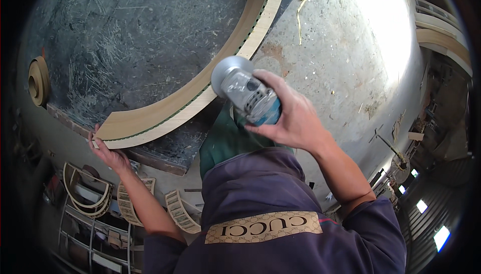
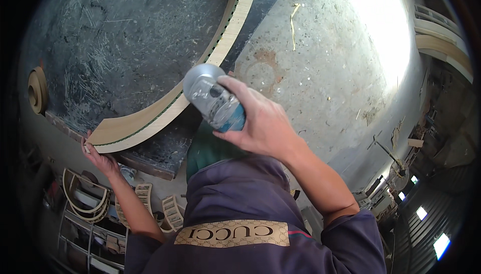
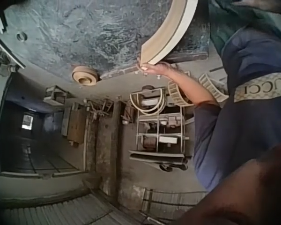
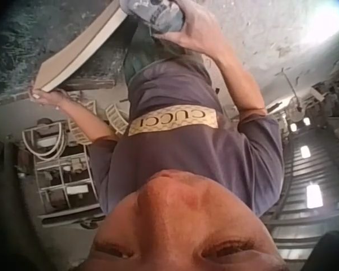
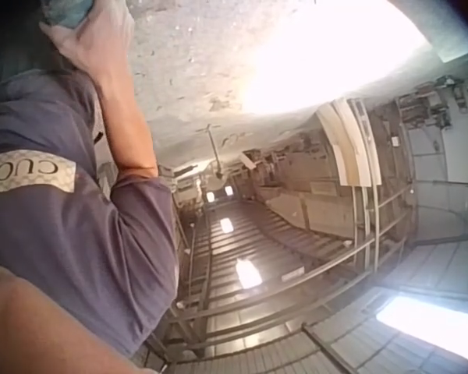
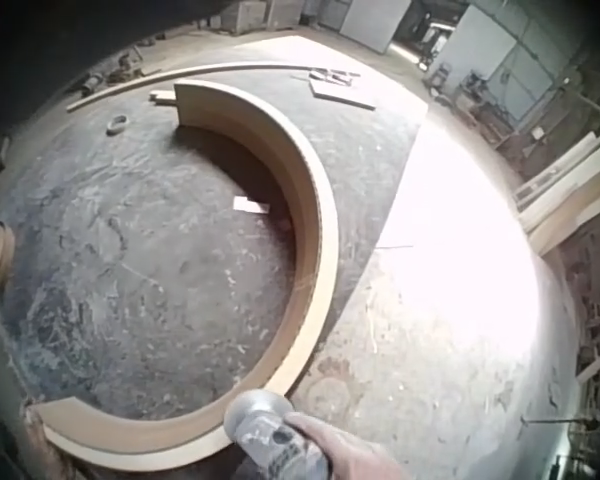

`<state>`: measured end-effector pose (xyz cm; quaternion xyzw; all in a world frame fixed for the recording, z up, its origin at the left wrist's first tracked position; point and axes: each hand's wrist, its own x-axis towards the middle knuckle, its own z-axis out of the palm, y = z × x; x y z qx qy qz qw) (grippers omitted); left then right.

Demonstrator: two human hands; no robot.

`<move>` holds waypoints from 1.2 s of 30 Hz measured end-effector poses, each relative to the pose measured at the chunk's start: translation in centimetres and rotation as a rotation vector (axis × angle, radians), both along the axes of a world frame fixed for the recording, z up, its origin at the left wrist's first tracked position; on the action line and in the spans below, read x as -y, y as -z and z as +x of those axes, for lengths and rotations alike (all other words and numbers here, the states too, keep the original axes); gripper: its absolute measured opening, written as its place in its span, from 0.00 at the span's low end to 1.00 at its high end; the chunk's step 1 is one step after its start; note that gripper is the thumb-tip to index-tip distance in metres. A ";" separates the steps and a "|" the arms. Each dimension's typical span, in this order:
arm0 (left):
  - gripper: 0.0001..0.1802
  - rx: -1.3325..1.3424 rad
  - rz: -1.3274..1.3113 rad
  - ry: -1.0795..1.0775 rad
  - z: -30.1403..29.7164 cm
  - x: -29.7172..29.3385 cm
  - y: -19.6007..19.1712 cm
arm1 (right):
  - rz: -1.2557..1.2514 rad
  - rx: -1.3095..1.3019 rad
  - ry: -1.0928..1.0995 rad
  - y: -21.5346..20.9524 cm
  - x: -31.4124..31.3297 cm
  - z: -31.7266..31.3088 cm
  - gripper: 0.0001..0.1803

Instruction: Sanding the edges and surface of a curved wooden furniture component using an electric angle grinder.

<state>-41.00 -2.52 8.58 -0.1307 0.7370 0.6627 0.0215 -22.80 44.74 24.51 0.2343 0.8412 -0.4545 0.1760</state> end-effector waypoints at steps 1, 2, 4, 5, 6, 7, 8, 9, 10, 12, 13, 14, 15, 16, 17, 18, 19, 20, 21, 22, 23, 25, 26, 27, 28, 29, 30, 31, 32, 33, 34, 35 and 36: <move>0.28 0.000 -0.002 -0.003 0.0 0.1 0.0 | 0.012 -0.048 0.031 0.1 -1.0 -0.1 0.53; 0.28 0.007 0.007 -0.001 0.0 0.2 0.0 | 0.012 -0.026 0.059 0.0 -1.9 -0.3 0.54; 0.28 0.012 0.013 -0.003 0.0 0.3 0.1 | 0.010 -0.043 0.085 0.0 -3.7 -0.5 0.55; 0.27 0.011 0.010 -0.001 0.1 0.4 0.1 | 0.011 -0.060 0.115 0.2 -4.6 -0.6 0.56; 0.27 0.011 0.008 0.002 0.1 0.2 0.0 | 0.012 -0.080 0.134 0.7 -5.5 -0.5 0.57; 0.27 0.009 0.006 -0.002 0.2 0.1 0.0 | 0.010 -0.081 0.130 0.9 -6.3 -0.6 0.57; 0.27 0.014 -0.005 -0.021 0.3 -0.1 -0.1 | 0.021 -0.087 0.172 1.0 -7.0 -0.6 0.57; 0.27 0.020 -0.016 -0.041 0.4 -0.2 -0.1 | 0.032 -0.093 0.213 1.0 -7.5 -0.7 0.57; 0.27 0.018 -0.018 -0.046 0.5 -0.2 -0.2 | 0.029 -0.095 0.208 1.0 -7.8 -0.8 0.57; 0.27 0.009 -0.017 -0.053 0.4 -0.5 -0.2 | 0.022 -0.081 0.258 0.9 -8.2 -0.8 0.58; 0.27 0.007 -0.018 -0.056 0.4 -0.7 -0.3 | 0.020 -0.073 0.285 0.9 -8.3 -0.7 0.58; 0.27 0.015 -0.012 -0.067 0.4 -0.9 -0.4 | 0.010 -0.109 0.245 1.0 -7.9 -0.3 0.58; 0.27 0.023 -0.004 -0.076 0.4 -1.3 -0.4 | 0.018 -0.097 0.177 0.8 -7.4 0.0 0.58; 0.27 0.022 -0.005 -0.078 0.5 -1.1 -0.4 | 0.010 -0.071 0.102 0.4 -6.8 0.0 0.58; 0.27 0.036 0.003 -0.090 0.5 -0.9 -0.4 | 0.002 -0.045 0.028 0.1 -6.3 -0.1 0.57; 0.26 0.049 0.011 -0.100 0.5 -0.7 -0.3 | 0.002 -0.050 -0.024 0.2 -5.7 -0.2 0.55; 0.26 0.048 0.011 -0.101 0.6 -0.6 -0.2 | 0.002 -0.050 -0.025 0.0 -5.4 -0.4 0.55; 0.26 0.045 0.015 -0.113 0.6 -0.5 0.0 | -0.028 0.023 -0.079 -0.2 -5.1 -0.7 0.54; 0.26 0.043 0.018 -0.125 0.6 -0.6 0.1 | -0.057 0.098 -0.135 -0.3 -5.0 -0.9 0.53; 0.26 0.043 0.018 -0.127 0.6 -0.7 0.1 | -0.068 0.086 -0.147 -0.1 -5.1 -1.0 0.52; 0.25 0.038 0.025 -0.128 0.6 -0.8 0.2 | -0.069 0.087 -0.149 0.0 -5.5 -1.1 0.52; 0.25 0.028 0.025 -0.139 0.6 -0.2 0.2 | -0.027 -0.030 -0.098 0.0 -6.4 -1.4 0.53; 0.27 0.042 0.002 -0.129 0.5 0.1 0.2 | -0.031 -0.033 -0.104 0.0 -7.0 -1.7 0.53; 0.29 0.056 -0.018 -0.118 0.5 0.3 0.3 | -0.005 -0.041 -0.065 0.0 -8.0 -1.9 0.53; 0.29 0.052 -0.019 -0.123 0.6 0.5 0.3 | 0.020 -0.049 -0.025 0.0 -8.8 -2.1 0.54; 0.28 0.059 -0.026 -0.113 0.7 0.8 0.2 | 0.019 -0.054 -0.029 0.2 -9.5 -2.1 0.54; 0.28 0.064 -0.030 -0.101 0.6 0.7 0.1 | 0.001 -0.075 0.033 0.7 -10.1 -2.0 0.54; 0.28 0.057 -0.028 -0.103 0.5 0.5 0.2 | -0.019 -0.096 0.095 1.0 -10.8 -2.0 0.55; 0.28 0.063 -0.033 -0.126 0.6 0.3 0.3 | -0.040 -0.091 0.145 1.0 -11.4 -2.0 0.56; 0.27 0.070 -0.041 -0.150 0.7 0.2 0.3 | -0.043 -0.096 0.143 0.9 -11.6 -2.1 0.56; 0.27 0.066 -0.044 -0.151 0.8 0.2 0.2 | -0.036 -0.074 0.201 0.6 -11.7 -2.2 0.56; 0.27 0.067 -0.020 -0.126 0.7 0.3 0.1 | -0.029 -0.051 0.260 0.5 -11.5 -2.2 0.57; 0.27 0.068 0.003 -0.101 0.6 0.3 0.0 | -0.067 -0.050 0.293 0.5 -11.2 -2.1 0.58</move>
